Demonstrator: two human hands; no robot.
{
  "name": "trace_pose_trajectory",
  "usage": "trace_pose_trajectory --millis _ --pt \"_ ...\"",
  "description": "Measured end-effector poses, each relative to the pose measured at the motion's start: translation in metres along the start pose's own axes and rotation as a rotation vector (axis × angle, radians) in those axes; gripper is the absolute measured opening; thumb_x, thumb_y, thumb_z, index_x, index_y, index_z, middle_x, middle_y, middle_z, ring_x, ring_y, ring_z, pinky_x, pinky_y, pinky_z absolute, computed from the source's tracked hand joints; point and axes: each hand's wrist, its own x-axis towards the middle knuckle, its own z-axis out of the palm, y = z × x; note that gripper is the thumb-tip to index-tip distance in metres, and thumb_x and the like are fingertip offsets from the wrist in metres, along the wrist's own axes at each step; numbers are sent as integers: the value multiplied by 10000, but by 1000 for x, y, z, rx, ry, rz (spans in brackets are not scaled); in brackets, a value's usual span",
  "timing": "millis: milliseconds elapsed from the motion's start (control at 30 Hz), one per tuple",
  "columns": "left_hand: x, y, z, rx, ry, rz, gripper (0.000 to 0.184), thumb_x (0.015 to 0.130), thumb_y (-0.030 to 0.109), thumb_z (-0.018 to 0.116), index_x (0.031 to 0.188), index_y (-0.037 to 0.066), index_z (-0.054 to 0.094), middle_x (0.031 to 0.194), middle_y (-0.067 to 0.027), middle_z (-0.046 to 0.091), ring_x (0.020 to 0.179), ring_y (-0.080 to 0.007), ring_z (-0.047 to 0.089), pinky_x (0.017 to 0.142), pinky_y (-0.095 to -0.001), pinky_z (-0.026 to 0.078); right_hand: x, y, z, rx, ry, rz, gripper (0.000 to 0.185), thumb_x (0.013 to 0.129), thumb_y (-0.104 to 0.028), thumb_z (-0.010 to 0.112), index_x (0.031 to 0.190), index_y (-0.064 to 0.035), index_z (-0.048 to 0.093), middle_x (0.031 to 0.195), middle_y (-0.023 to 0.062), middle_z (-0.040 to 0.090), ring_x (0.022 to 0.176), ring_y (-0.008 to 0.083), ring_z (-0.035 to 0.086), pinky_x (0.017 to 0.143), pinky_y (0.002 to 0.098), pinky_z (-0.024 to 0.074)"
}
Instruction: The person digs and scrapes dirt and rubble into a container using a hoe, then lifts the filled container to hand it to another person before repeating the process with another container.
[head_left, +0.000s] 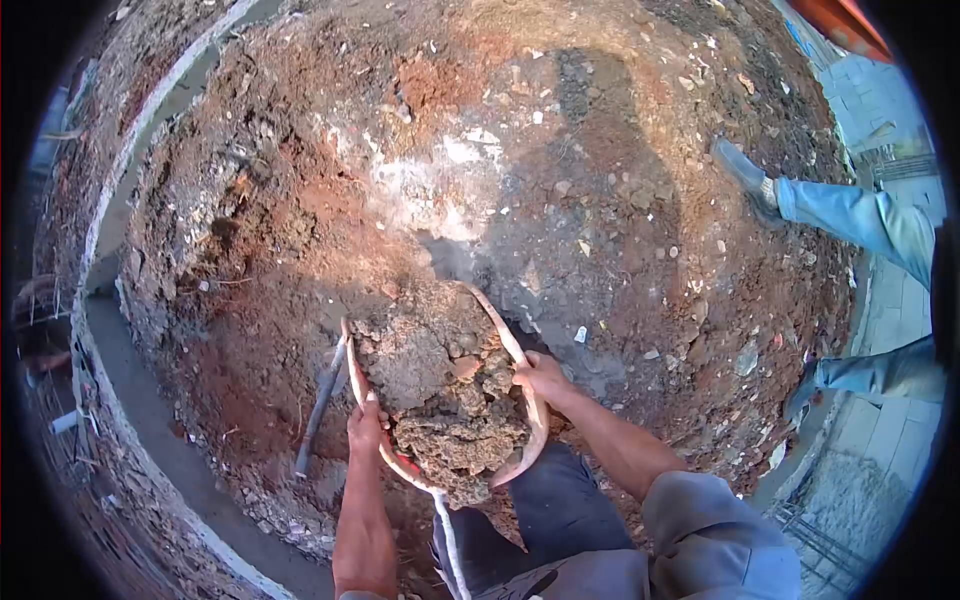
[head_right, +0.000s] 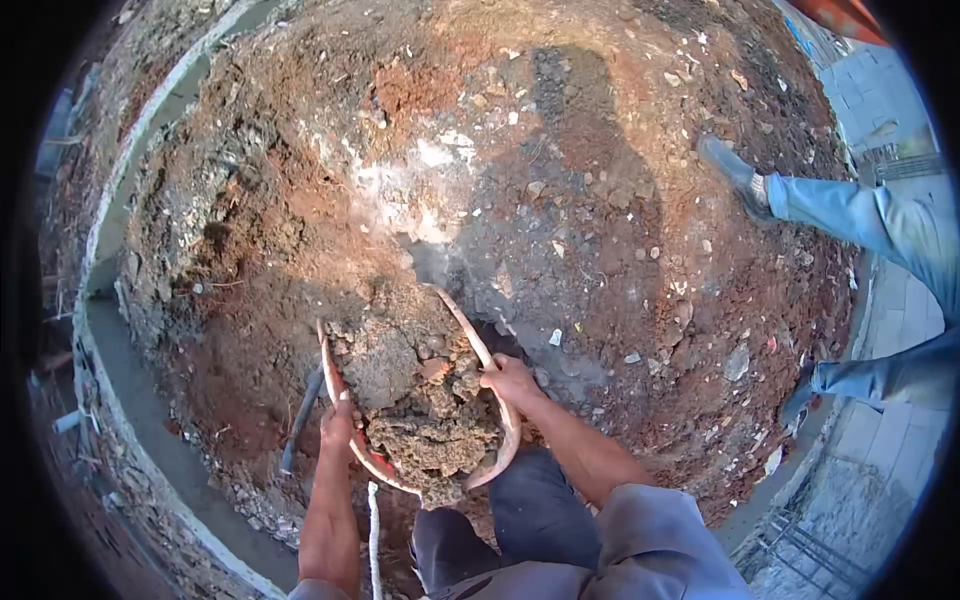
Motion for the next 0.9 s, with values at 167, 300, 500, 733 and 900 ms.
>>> trace_pose_trajectory --millis 167,300,500,733,900 --pt "-73 150 79 65 -247 269 282 881 341 664 906 72 581 749 -5 582 667 -104 528 612 -275 437 -81 -126 -147 31 250 -180 385 705 -150 629 1053 16 628 815 92 637 757 179 594 684 330 468" --pt "-75 193 184 9 -408 283 247 896 267 629 965 41 558 791 -42 556 691 -148 520 686 -315 488 -89 -142 -255 -25 487 -232 418 702 -132 613 1094 12 616 845 100 643 774 201 600 702 335 472" --pt "-123 156 228 324 -411 404 348 870 333 625 1064 46 658 971 -116 674 894 -208 636 847 -337 491 -66 -56 -342 -57 791 -299 498 718 -142 592 1194 5 586 1025 170 658 960 281 624 851 369 466" --pt "-124 4 -23 672 -64 234 411 843 434 571 1138 161 657 1092 -165 669 1045 -328 627 923 -400 474 -42 20 -274 -245 842 66 498 771 -295 598 1148 30 600 1048 255 644 982 409 613 839 419 475" --pt "-119 -114 -209 -523 534 -55 169 888 189 595 850 27 626 660 -60 584 533 -156 544 467 -308 440 -75 13 -160 -114 390 177 282 831 -297 610 858 -18 640 650 85 584 492 198 561 414 363 429"
